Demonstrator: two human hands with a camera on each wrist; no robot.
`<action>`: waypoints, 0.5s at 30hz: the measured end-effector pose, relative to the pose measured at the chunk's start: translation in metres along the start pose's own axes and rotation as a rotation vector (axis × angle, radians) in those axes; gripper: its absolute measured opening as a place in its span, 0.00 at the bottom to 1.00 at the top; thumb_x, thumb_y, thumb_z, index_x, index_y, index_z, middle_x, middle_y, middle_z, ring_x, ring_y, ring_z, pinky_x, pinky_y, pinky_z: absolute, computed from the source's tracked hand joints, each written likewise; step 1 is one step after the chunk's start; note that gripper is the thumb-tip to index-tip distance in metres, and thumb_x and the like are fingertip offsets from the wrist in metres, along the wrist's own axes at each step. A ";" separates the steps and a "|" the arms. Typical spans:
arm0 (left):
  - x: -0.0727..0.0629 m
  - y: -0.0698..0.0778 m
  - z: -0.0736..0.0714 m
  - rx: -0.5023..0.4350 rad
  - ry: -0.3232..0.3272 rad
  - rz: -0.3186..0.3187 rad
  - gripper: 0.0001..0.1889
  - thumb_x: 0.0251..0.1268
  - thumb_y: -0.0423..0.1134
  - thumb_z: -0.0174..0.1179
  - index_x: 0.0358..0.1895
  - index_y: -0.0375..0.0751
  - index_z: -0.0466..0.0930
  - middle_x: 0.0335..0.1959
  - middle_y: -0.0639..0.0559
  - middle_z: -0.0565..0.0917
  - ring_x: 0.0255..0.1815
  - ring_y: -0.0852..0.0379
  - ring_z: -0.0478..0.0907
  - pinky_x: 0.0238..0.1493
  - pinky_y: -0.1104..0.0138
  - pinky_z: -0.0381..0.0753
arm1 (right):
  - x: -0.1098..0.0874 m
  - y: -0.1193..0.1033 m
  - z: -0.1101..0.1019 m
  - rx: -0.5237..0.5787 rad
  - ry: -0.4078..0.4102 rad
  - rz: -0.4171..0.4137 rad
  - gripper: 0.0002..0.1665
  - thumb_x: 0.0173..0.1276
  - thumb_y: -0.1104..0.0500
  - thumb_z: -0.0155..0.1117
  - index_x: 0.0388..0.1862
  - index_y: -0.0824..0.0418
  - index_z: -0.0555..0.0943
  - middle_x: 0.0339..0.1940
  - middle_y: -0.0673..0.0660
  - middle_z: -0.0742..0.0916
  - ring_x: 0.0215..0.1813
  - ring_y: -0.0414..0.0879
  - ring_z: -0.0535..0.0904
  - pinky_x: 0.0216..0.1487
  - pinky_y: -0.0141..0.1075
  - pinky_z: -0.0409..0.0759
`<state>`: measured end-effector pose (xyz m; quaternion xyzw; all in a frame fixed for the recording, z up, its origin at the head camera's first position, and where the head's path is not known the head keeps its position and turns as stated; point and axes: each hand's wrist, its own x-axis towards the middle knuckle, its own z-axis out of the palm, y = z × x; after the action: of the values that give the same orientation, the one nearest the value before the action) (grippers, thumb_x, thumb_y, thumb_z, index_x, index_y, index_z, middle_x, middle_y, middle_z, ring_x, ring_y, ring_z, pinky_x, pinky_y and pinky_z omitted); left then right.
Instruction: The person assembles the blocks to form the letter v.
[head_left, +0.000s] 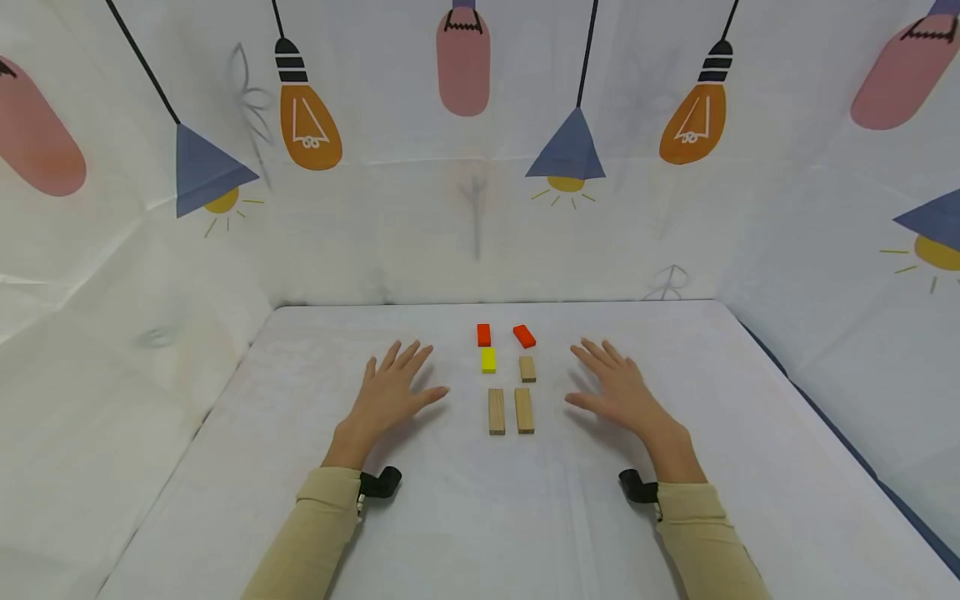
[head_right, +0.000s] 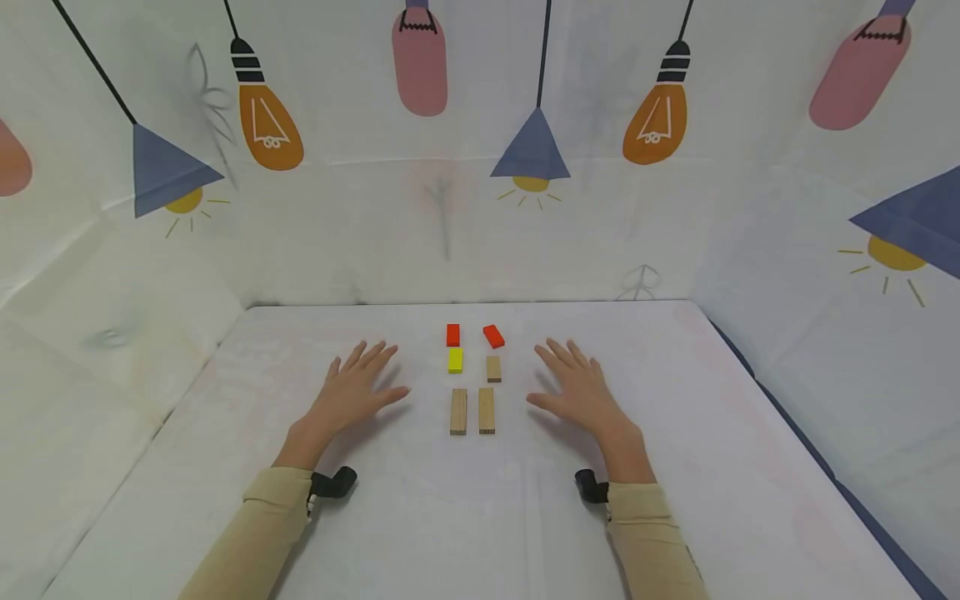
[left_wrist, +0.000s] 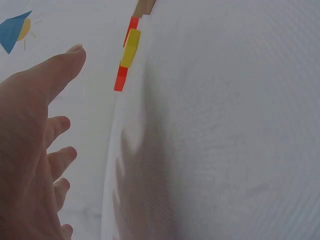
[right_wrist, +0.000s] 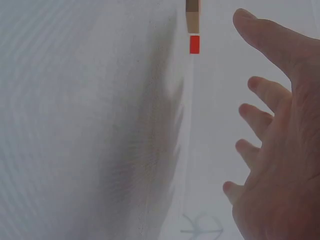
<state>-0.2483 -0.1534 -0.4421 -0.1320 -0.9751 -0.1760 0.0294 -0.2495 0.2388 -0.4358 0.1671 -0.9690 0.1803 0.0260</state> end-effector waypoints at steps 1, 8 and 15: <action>0.000 0.000 0.000 -0.001 0.001 0.002 0.46 0.62 0.76 0.47 0.79 0.59 0.52 0.82 0.52 0.53 0.84 0.43 0.41 0.76 0.35 0.39 | 0.000 0.000 0.001 0.002 -0.002 0.002 0.51 0.63 0.37 0.65 0.80 0.52 0.58 0.82 0.59 0.59 0.82 0.66 0.45 0.73 0.73 0.44; 0.001 0.005 0.001 -0.004 -0.009 0.030 0.44 0.62 0.75 0.49 0.78 0.60 0.56 0.82 0.54 0.54 0.84 0.43 0.42 0.76 0.34 0.40 | 0.000 -0.005 0.002 0.022 0.002 -0.026 0.50 0.62 0.39 0.68 0.79 0.52 0.60 0.81 0.59 0.62 0.82 0.66 0.47 0.72 0.73 0.46; 0.002 0.011 0.006 -0.011 -0.008 0.053 0.42 0.62 0.74 0.51 0.77 0.60 0.60 0.80 0.54 0.58 0.83 0.44 0.44 0.76 0.35 0.42 | 0.000 -0.012 0.002 0.022 -0.017 -0.061 0.48 0.61 0.42 0.70 0.77 0.52 0.63 0.80 0.58 0.65 0.81 0.66 0.50 0.71 0.73 0.50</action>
<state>-0.2471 -0.1413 -0.4439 -0.1584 -0.9704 -0.1800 0.0294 -0.2452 0.2273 -0.4331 0.1984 -0.9616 0.1886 0.0216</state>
